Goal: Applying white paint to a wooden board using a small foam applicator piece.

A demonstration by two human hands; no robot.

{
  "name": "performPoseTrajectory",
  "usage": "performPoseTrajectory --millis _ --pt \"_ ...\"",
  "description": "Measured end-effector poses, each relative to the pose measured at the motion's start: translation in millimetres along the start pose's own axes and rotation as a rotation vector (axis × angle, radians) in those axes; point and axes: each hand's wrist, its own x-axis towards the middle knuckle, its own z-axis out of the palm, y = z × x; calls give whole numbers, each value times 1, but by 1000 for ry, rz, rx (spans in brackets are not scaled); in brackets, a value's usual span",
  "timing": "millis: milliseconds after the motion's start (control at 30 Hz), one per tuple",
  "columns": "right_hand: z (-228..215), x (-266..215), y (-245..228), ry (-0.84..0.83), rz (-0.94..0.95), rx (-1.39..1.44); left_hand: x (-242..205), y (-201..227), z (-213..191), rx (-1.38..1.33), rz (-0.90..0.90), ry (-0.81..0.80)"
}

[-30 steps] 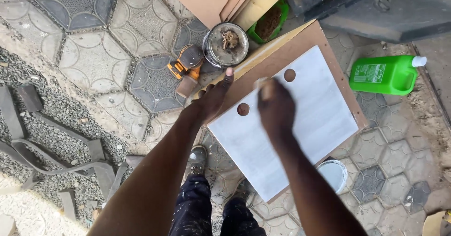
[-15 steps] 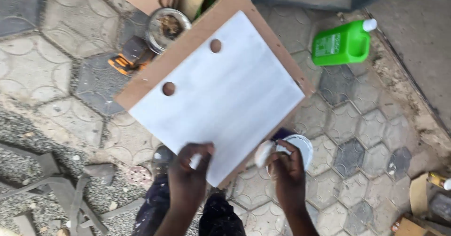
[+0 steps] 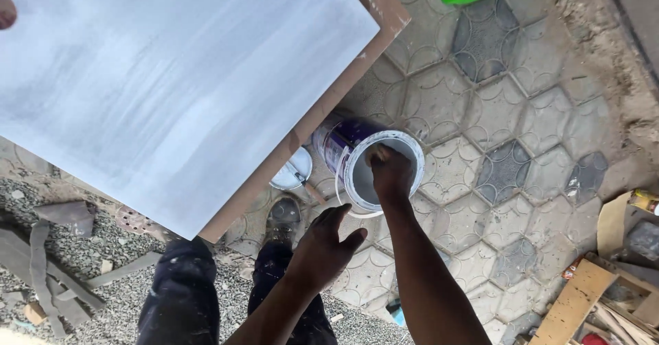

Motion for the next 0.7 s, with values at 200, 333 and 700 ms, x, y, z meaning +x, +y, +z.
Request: performPoseTrajectory --millis 200,333,700 --pt "20 23 12 -39 134 -246 8 -13 13 7 11 34" --pt "13 17 -2 -65 188 -193 5 -14 8 -9 -13 19" --pt "2 16 -4 -1 150 6 14 -26 3 -128 -45 64"
